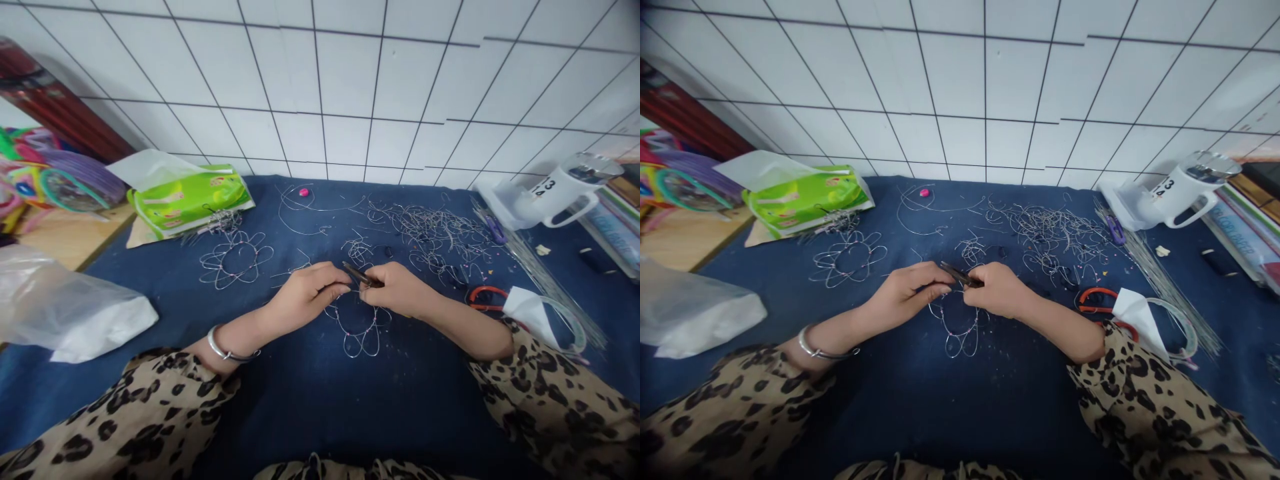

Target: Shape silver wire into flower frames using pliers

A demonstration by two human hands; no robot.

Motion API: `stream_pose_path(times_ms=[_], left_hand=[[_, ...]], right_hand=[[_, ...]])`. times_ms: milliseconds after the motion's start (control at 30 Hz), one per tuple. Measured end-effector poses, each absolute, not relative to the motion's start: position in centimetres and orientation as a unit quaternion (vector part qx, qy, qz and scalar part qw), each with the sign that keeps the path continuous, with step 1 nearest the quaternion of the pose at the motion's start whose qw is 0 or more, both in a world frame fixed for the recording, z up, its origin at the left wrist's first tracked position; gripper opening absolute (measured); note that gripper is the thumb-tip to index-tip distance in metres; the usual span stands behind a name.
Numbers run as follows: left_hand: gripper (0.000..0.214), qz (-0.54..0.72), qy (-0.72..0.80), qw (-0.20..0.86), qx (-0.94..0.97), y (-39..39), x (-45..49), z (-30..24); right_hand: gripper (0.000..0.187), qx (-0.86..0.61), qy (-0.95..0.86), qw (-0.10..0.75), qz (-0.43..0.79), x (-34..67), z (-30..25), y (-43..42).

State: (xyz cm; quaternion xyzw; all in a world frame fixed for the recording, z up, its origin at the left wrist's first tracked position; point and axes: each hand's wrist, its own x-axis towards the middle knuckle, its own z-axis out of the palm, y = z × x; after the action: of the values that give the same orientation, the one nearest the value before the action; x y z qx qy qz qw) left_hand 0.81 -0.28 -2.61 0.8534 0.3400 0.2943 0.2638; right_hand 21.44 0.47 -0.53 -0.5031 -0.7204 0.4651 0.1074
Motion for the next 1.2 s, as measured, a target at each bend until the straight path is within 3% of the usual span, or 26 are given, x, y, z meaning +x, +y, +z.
stream_pose_path(times_ms=[400,767,1000,1200], left_hand=[[0.017,0.287,0.305,0.216,0.882,-0.4,1.0,-3.2],[0.021,0.217,0.379,0.086,0.896,-1.5,1.3,-3.2],[0.020,0.231,0.403,0.134,0.875,-1.3,0.9,-3.4],[0.018,0.246,0.412,0.152,0.864,-1.2,0.9,-3.6]], right_hand=[[0.013,-0.497,-0.726,0.102,0.464,21.4,-0.5,0.5],[0.009,-0.522,-0.744,0.088,0.408,20.9,-0.3,0.1],[0.012,-0.524,-0.744,0.090,0.405,21.3,-0.5,0.0],[0.012,-0.514,-0.719,0.144,0.446,21.6,-0.6,-0.3]])
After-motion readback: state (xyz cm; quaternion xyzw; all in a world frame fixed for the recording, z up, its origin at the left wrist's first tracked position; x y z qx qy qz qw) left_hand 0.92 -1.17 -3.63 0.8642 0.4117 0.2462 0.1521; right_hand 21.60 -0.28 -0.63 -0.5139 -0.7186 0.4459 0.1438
